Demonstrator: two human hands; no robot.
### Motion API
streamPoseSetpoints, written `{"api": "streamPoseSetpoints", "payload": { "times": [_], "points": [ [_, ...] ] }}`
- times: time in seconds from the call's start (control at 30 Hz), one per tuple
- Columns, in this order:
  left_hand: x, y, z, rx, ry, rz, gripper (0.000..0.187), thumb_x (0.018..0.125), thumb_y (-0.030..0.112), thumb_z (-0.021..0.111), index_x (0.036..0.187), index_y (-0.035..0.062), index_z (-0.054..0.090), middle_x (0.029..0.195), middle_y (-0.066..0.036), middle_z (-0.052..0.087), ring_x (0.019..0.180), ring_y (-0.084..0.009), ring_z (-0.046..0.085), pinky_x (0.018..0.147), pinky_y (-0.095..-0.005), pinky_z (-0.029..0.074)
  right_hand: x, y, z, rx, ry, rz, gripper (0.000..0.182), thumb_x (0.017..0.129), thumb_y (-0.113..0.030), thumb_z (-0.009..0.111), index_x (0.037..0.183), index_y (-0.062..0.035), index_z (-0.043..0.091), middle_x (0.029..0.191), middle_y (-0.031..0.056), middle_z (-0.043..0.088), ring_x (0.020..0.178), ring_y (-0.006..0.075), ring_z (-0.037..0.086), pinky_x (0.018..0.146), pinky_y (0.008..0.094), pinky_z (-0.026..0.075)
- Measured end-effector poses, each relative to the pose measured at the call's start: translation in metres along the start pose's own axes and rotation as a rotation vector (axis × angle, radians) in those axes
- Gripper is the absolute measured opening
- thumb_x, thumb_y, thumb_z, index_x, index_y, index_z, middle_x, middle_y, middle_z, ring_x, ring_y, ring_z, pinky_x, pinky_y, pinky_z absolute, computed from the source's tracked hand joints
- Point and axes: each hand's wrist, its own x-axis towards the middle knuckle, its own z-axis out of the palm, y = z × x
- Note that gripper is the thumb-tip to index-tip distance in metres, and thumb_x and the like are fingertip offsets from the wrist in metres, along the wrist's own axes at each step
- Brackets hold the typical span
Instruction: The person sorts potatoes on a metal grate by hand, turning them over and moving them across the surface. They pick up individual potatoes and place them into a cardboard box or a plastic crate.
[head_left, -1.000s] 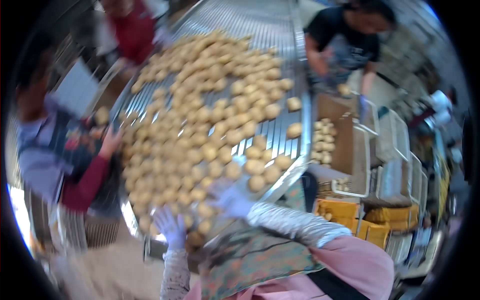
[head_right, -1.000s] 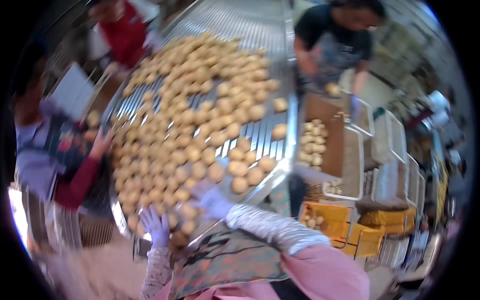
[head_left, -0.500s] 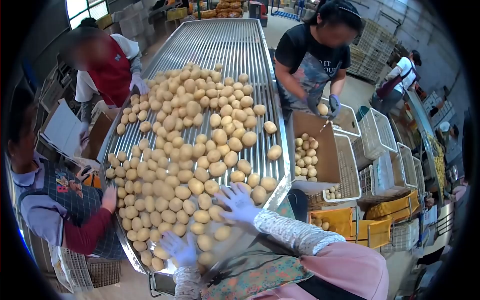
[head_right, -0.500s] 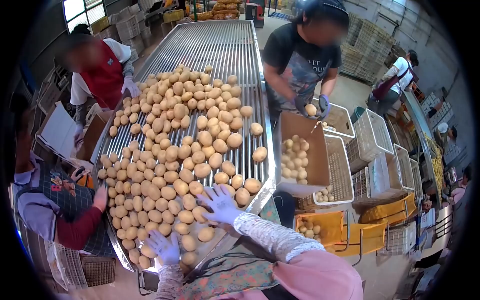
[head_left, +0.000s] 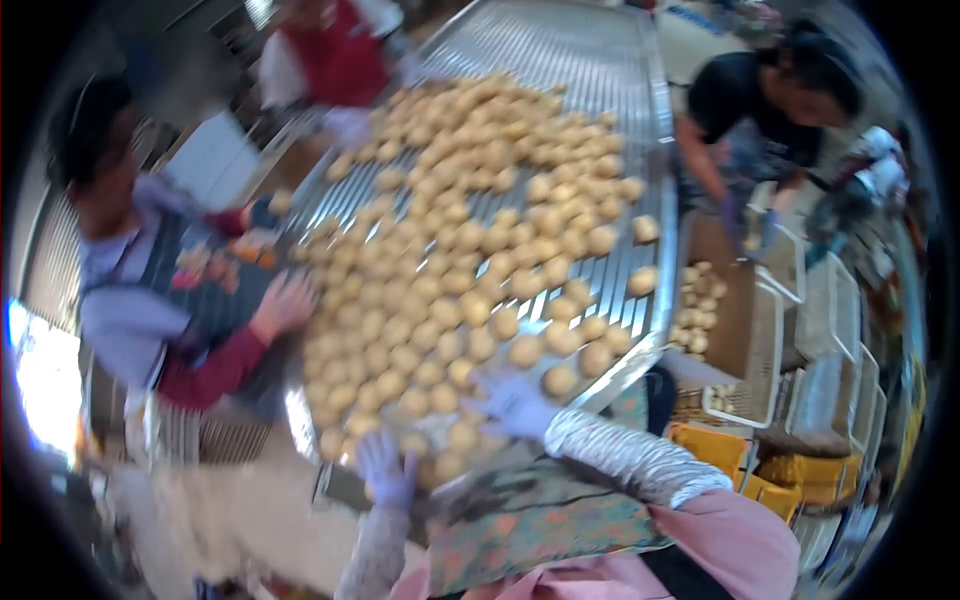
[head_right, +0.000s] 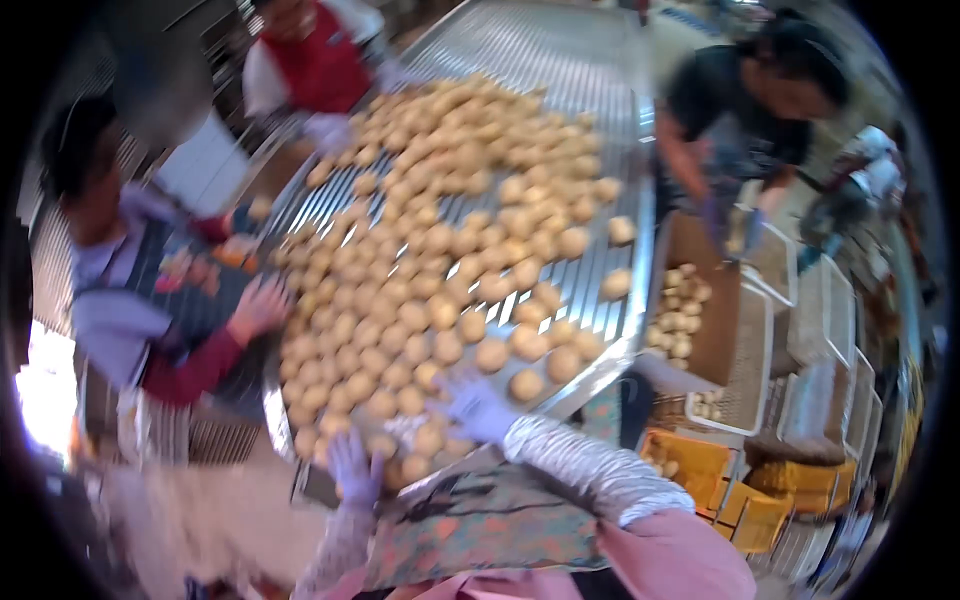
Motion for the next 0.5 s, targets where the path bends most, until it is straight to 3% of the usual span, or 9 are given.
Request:
{"api": "streamPoseSetpoints", "payload": {
  "times": [0.1, 0.17, 0.27, 0.3, 0.37, 0.5],
  "points": [
    [0.039, 0.015, 0.025, 0.187, -0.002, -0.146, 0.078, 0.096, 0.051, 0.057, 0.154, 0.0012, 0.040, 0.153, -0.032, 0.042, 0.145, -0.0502, 0.035, 0.121, -0.0632, 0.018, 0.014, 0.001, 0.007, 0.115, 0.097, -0.082, 0.061, 0.085, -0.049, 0.069, 0.141, -0.0292, 0.057, 0.150, 0.0176, 0.045, 0.137, 0.0407, 0.043, 0.115, 0.0573, 0.031],
    [0.062, 0.081, -0.018, 0.071, -0.101, -0.170, 0.078, 0.095, 0.051, 0.057, 0.153, 0.0006, 0.042, 0.151, -0.032, 0.045, 0.143, -0.0467, 0.039, 0.120, -0.0630, 0.021, 0.013, 0.002, 0.000, 0.098, 0.179, -0.149, 0.059, 0.082, -0.048, 0.071, 0.137, -0.0282, 0.061, 0.145, 0.0156, 0.051, 0.134, 0.0401, 0.045, 0.113, 0.0559, 0.034],
    [0.054, 0.089, 0.031, -0.071, 0.022, -0.075, 0.078, 0.092, 0.049, 0.061, 0.150, -0.0003, 0.044, 0.147, -0.030, 0.049, 0.139, -0.0442, 0.044, 0.119, -0.0615, 0.024, 0.004, 0.023, -0.007, 0.119, 0.207, -0.144, 0.058, 0.079, -0.047, 0.074, 0.133, -0.0278, 0.064, 0.143, 0.0136, 0.053, 0.134, 0.0399, 0.045, 0.114, 0.0548, 0.033],
    [0.048, 0.086, 0.022, -0.079, 0.020, -0.084, 0.078, 0.092, 0.049, 0.061, 0.150, -0.0003, 0.044, 0.147, -0.030, 0.049, 0.139, -0.0442, 0.044, 0.119, -0.0615, 0.024, 0.000, 0.029, -0.009, 0.266, 0.231, -0.007, 0.058, 0.077, -0.045, 0.076, 0.131, -0.0268, 0.065, 0.144, 0.0113, 0.053, 0.135, 0.0398, 0.044, 0.115, 0.0568, 0.031],
    [0.033, 0.060, -0.008, -0.170, -0.092, 0.223, 0.077, 0.089, 0.046, 0.065, 0.147, 0.0003, 0.046, 0.144, -0.029, 0.050, 0.134, -0.0445, 0.047, 0.117, -0.0595, 0.026, -0.008, 0.050, -0.026, 0.156, 0.266, 0.033, 0.055, 0.077, -0.044, 0.077, 0.128, -0.0267, 0.066, 0.144, 0.0118, 0.053, 0.135, 0.0400, 0.045, 0.115, 0.0581, 0.030],
    [-0.009, 0.014, -0.035, -0.163, -0.114, 0.125, 0.075, 0.088, 0.043, 0.067, 0.148, 0.0024, 0.046, 0.145, -0.027, 0.048, 0.137, -0.0460, 0.043, 0.118, -0.0599, 0.024, -0.015, 0.060, -0.028, 0.044, 0.421, 0.122, 0.045, 0.077, -0.041, 0.076, 0.120, -0.0274, 0.069, 0.145, 0.0121, 0.054, 0.134, 0.0417, 0.047, 0.114, 0.0614, 0.030]
  ]
}}
